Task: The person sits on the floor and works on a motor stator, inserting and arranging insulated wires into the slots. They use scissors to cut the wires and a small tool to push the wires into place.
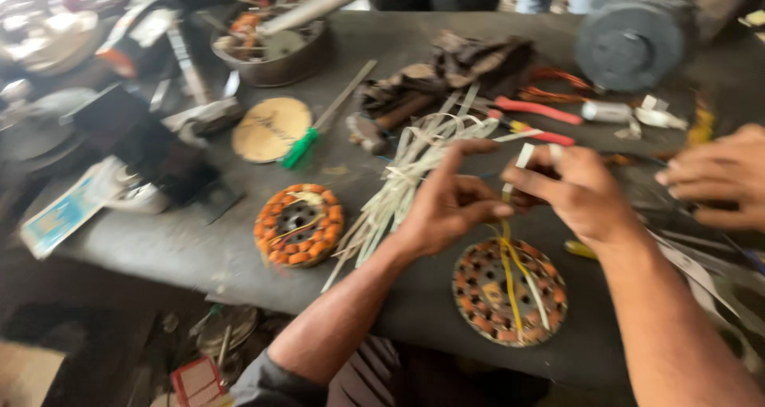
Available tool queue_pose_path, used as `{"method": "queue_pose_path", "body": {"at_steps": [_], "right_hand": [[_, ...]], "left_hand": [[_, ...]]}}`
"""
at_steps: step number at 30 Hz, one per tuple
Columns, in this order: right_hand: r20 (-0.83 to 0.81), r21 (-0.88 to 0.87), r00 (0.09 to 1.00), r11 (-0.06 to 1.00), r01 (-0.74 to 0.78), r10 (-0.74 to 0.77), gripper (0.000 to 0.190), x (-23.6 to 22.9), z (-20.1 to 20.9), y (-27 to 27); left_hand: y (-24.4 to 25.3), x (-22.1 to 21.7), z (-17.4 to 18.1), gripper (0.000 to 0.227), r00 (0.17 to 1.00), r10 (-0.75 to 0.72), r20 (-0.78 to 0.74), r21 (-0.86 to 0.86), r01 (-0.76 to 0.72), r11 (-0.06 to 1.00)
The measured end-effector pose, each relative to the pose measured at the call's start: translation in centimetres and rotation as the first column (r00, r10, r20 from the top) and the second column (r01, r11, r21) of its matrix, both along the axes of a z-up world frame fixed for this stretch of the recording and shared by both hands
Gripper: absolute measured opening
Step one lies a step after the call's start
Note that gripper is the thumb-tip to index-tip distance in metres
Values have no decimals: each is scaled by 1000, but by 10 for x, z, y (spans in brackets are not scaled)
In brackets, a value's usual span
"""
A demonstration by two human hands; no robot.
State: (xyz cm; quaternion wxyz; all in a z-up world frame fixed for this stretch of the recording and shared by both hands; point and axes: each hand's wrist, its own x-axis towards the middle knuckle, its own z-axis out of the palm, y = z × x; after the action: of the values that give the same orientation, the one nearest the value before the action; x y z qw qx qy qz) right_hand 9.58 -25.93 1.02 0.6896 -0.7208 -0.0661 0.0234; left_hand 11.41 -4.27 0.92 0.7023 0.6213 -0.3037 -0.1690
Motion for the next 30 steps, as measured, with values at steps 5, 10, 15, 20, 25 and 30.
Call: {"method": "queue_pose_path", "body": {"at_steps": [5,10,15,20,25,30], "right_hand": [[-137,63,988,996,-60,68,15,0,5,4],[-80,-6,990,993,-116,115,14,-2,11,2],[-85,60,989,991,-116,120,11,-2,10,-1],[-98,138,992,988,-70,84,11,-3,5,0],[-57,224,998,974,-26,40,12,-1,5,5],[-103,157,994,987,-19,35,13,-2,4,3]], "left_hand": [[0,-3,4,72,999,30,14,106,-31,994],[-3,-5,8,70,999,29,-15,124,-27,992],[-3,-3,4,67,996,83,40,111,-87,990],[-5,-1,0,67,994,98,-40,43,-96,994],[-3,3,6,72,998,29,-61,72,-25,997],[-1,3,3,73,988,-23,-151,9,24,1000]]}}
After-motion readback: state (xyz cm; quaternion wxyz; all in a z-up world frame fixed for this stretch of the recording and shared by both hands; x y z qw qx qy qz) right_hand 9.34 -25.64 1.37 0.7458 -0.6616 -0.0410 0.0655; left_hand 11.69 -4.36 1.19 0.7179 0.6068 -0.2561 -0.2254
